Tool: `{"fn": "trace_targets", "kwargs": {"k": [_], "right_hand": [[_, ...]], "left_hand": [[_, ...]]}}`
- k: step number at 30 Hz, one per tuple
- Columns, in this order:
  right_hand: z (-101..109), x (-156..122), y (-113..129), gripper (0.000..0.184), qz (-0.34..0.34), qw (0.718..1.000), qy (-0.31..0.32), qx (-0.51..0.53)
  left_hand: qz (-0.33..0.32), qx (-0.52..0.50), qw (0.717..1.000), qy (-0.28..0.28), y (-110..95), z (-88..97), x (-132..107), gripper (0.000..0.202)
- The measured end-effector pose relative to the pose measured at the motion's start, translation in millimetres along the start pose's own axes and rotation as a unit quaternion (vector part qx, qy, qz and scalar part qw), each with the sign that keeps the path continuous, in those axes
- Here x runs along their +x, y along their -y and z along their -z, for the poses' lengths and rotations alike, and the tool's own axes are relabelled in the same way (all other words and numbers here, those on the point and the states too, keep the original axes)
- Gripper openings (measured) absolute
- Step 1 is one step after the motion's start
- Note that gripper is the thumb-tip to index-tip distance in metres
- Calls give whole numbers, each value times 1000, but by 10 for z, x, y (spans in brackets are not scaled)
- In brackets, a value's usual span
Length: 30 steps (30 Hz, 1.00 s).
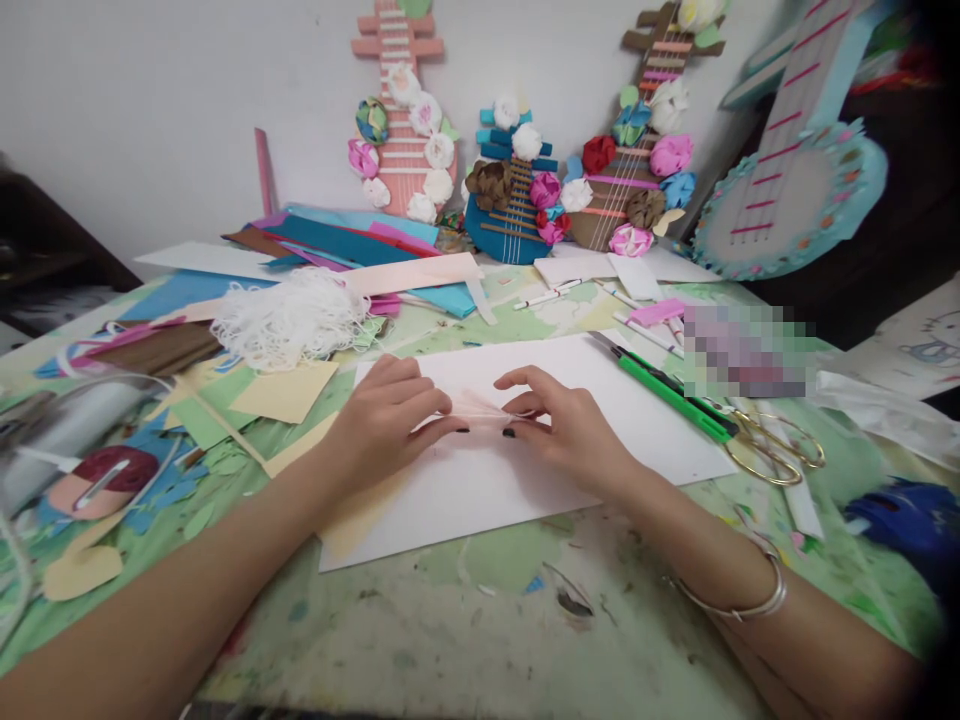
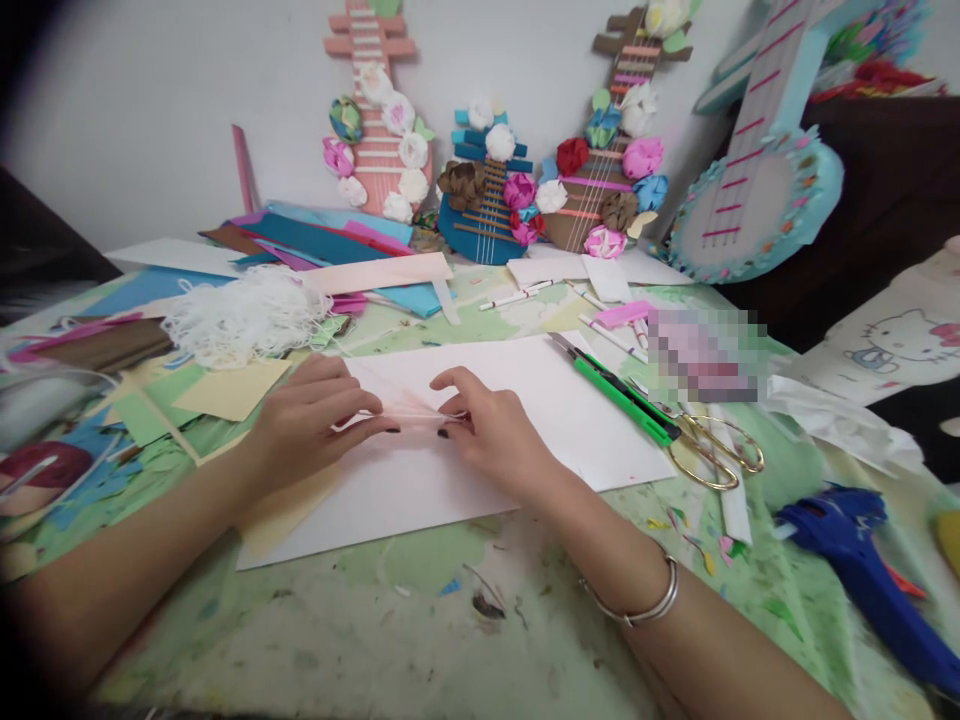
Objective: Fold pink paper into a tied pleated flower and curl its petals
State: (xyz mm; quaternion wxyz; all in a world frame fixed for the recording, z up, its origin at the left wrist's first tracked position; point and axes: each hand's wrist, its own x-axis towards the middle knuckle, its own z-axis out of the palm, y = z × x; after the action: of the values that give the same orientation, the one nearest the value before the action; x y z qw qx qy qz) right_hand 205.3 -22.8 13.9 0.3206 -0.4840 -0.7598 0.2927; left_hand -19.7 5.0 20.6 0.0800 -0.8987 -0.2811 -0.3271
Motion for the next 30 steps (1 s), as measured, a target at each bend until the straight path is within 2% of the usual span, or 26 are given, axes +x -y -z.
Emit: {"fn": "trace_targets", "kwargs": {"k": [1,3,7,9,11,14,16,21,30], "right_hand": [[16,1,3,37,4,1000,6,-21],[30,5,7,38,7,998,14,-55],[7,17,-3,34,17,996,18,-82],[-17,20,-20,32,28,996,22,-86],[-43,19,-42,32,40,995,29,-90],[-74,16,-75,30,61,993,34,-94],[-80,16,-88,27,67,993,32,-92],[-22,34,-99,26,46,996,16,-77],[85,67,-79,13,19,997,22,-71]], "left_hand": [[-21,40,999,-4,48,25,1,22],[-20,104,994,-13,135,64,-4,23],[60,165,984,-20,229,64,-34,28],[84,145,986,-20,199,33,-39,24],[78,81,994,-14,113,-11,-34,21],[32,-54,997,37,-57,-95,-29,37],[0,-91,994,60,-139,-156,-39,41],[5,-101,993,59,-152,-242,-78,21],[-33,-88,995,44,-81,-240,-104,19]]}}
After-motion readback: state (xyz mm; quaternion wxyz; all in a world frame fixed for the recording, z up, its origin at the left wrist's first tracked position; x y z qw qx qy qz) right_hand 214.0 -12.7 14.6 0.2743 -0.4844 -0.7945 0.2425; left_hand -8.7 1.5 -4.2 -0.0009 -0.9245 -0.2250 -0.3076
